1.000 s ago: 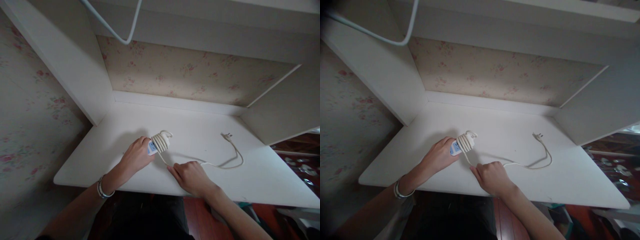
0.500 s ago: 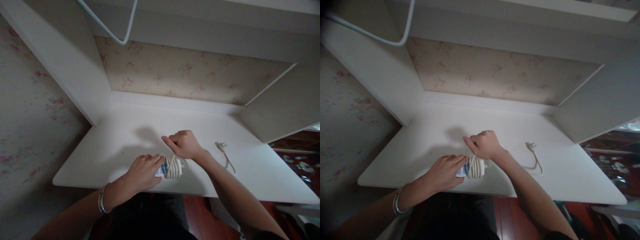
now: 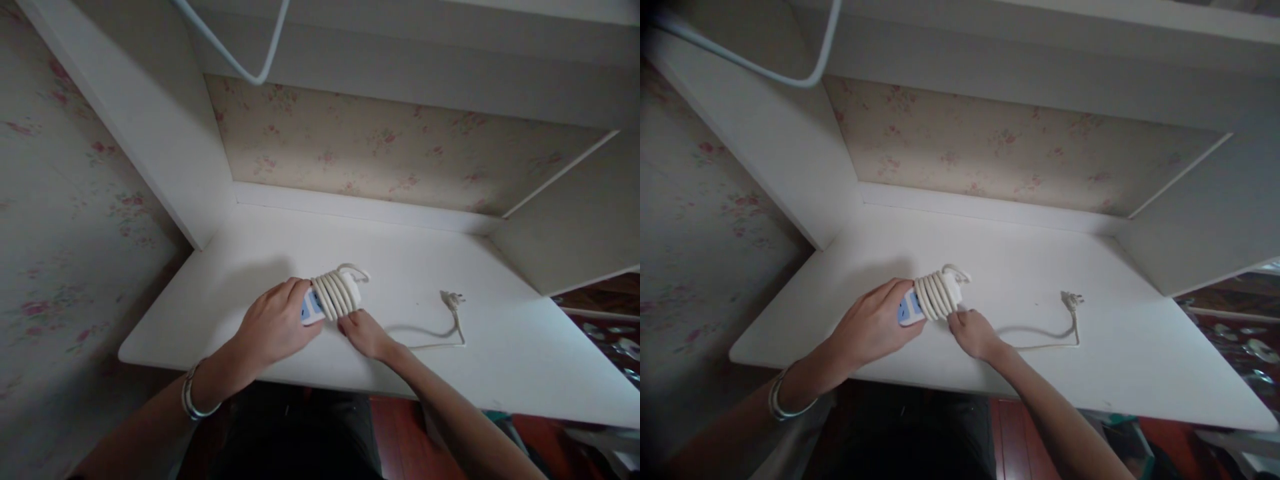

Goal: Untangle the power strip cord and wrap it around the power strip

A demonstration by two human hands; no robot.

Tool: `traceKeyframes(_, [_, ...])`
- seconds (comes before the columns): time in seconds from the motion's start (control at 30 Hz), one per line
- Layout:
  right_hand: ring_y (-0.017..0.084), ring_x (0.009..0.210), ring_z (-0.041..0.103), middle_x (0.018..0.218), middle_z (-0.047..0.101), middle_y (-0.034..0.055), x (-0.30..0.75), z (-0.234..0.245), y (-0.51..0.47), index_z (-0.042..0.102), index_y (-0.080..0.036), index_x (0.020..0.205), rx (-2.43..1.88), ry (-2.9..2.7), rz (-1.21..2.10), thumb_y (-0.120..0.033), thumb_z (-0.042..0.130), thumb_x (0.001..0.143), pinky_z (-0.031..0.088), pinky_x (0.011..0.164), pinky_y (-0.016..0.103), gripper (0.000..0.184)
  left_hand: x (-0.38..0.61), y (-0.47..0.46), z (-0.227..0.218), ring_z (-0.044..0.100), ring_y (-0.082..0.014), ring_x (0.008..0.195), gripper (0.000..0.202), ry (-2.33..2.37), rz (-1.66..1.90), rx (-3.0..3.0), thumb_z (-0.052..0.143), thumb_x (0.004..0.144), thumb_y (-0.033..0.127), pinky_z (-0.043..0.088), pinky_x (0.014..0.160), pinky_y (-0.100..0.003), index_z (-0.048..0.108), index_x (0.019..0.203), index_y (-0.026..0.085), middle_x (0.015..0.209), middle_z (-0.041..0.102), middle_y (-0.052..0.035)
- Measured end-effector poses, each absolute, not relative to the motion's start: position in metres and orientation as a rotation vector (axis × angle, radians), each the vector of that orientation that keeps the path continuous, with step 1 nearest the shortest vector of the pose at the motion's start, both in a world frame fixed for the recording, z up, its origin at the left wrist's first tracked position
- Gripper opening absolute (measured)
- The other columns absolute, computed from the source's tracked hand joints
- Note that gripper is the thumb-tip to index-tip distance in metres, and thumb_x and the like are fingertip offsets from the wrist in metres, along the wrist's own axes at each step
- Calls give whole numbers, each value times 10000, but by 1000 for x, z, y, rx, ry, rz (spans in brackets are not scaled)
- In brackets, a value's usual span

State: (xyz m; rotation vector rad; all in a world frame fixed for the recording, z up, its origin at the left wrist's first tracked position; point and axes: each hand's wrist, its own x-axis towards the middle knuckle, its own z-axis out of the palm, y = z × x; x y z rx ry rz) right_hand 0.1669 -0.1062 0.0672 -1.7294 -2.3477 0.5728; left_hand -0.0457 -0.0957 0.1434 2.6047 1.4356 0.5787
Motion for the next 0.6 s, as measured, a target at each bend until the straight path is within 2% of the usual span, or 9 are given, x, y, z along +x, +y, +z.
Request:
traceKeyframes(0.17, [166, 539, 594, 665, 681, 70, 164, 101, -137, 651, -192, 791, -1853, -2547, 123, -384, 214, 992, 285, 544, 270, 518, -33, -77, 116, 620, -240, 876, 206, 1540, 395, 2671, 556, 813, 225, 488, 772, -343, 545, 1009, 163, 940, 626, -95])
traceKeyframes(0.37, [140, 519, 552, 620, 665, 67, 163, 137, -126, 644, -174, 693, -1537, -2668, -161, -323, 294, 967, 241, 561, 290, 469, -11, -87, 99, 613, -242, 887, 234, 1358, 268, 2792, 562, 780, 163, 480, 809, -360, 555, 1014, 158, 937, 626, -91])
traceKeyframes(0.5, [124, 505, 488, 533, 600, 54, 173, 149, -95, 623, -158, 604, -1457, -2583, -127, -368, 321, 947, 232, 568, 295, 503, -9, -100, 106, 624, -240, 847, 282, 989, 170, 2838, 611, 734, 243, 492, 783, -364, 566, 1004, 177, 936, 644, -73])
traceKeyframes(0.6, [98, 481, 416, 474, 498, 8, 177, 145, -75, 556, -157, 523, -1475, -2391, 199, -422, 327, 941, 240, 548, 270, 546, -14, -112, 120, 625, -233, 816, 310, 822, 210, 2833, 626, 701, 300, 497, 750, -356, 561, 983, 189, 899, 646, -54])
